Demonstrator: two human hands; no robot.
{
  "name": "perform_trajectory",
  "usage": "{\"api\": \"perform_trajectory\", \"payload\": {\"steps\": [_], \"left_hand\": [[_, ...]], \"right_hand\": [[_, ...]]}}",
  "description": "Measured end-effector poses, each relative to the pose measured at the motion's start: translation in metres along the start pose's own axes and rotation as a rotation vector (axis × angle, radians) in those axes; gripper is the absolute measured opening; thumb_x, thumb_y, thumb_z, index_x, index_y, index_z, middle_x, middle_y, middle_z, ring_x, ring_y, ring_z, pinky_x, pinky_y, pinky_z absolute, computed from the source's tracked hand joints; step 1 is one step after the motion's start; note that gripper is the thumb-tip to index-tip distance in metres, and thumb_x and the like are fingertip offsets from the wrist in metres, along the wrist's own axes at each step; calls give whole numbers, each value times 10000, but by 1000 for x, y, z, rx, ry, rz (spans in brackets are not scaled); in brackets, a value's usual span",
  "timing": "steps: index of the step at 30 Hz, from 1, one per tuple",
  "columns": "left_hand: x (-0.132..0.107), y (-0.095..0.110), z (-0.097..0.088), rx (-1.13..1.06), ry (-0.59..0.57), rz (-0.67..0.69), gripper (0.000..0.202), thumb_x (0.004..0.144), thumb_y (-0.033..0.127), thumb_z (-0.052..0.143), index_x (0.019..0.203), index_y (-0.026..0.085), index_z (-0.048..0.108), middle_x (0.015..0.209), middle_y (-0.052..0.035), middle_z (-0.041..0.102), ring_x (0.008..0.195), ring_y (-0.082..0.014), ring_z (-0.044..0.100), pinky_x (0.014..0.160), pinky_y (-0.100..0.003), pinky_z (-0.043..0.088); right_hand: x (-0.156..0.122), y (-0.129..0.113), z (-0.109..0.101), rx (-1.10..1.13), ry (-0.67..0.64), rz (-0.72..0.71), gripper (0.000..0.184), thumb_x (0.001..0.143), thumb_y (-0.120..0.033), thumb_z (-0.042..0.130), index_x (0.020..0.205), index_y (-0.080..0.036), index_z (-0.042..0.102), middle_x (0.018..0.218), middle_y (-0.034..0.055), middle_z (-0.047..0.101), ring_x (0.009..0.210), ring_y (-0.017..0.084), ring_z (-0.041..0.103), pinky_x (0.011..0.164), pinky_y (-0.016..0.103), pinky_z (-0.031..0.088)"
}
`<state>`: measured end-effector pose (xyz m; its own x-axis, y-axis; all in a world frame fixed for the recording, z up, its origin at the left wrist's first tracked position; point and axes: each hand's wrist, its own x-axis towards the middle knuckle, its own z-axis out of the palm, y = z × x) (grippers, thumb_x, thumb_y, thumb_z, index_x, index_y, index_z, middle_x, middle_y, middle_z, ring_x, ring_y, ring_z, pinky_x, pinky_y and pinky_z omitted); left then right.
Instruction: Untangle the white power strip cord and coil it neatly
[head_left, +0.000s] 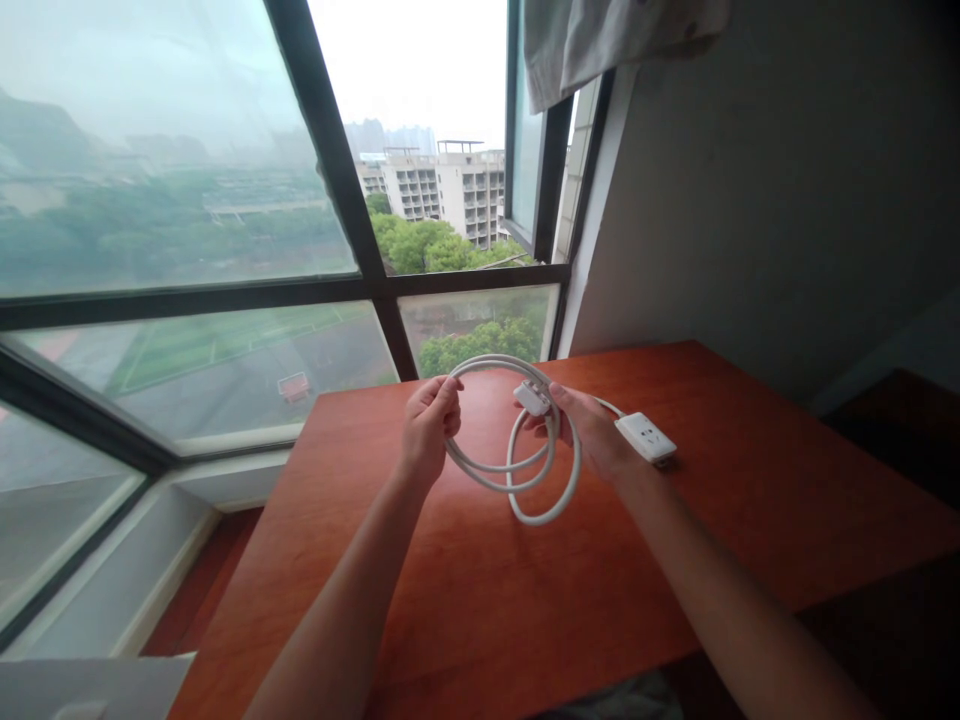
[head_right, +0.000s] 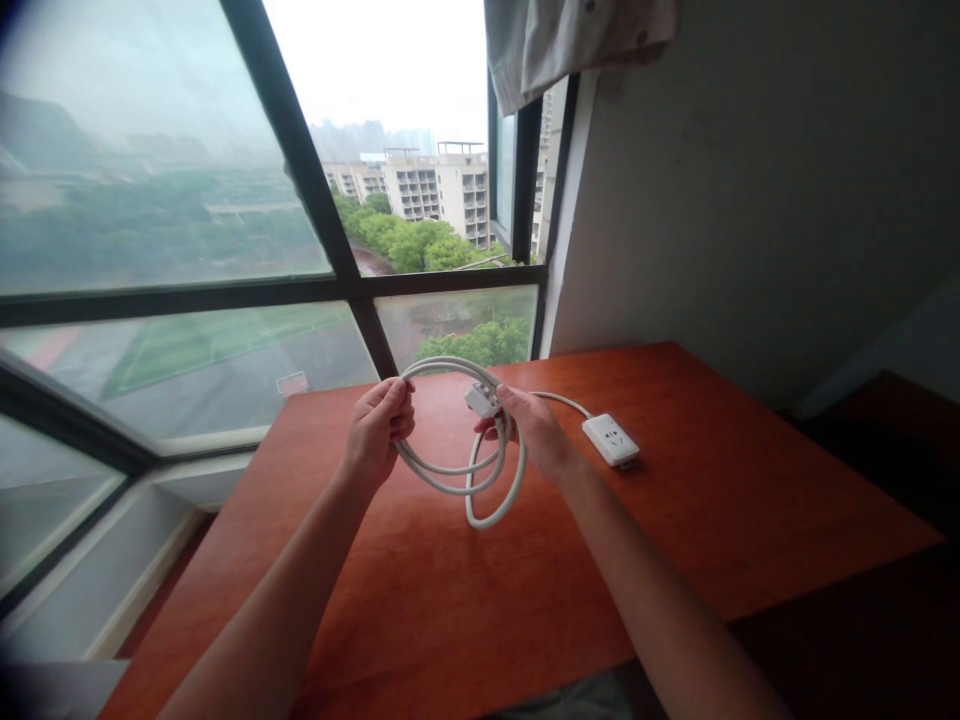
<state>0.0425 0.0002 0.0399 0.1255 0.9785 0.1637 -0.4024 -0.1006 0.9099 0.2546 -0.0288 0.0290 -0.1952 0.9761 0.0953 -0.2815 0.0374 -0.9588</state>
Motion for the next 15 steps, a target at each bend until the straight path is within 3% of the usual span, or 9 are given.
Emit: {"api": "perform_trajectory", "payload": {"steps": [7,15], "left_hand": [[0,-2,-5,-14,-68,-64,277,814,399,653,808,149,532,553,95,235,414,-14,185,378,-129,146],[-1,-3,-8,-1,-67,-78,288,786,400,680,804,150,538,550,95,243,413,-13,185,375,-129,145]], "right_hand": [[-3,0,-4,75,-20,17,416,898,-489,510,1042,-140,684,1005,127,703,739,158,633,643,257,490],[-1,2,-6,83,8,37,404,894,-479,521,1018,-133,686,974,125,702,779,177,649,709,285,498]]}}
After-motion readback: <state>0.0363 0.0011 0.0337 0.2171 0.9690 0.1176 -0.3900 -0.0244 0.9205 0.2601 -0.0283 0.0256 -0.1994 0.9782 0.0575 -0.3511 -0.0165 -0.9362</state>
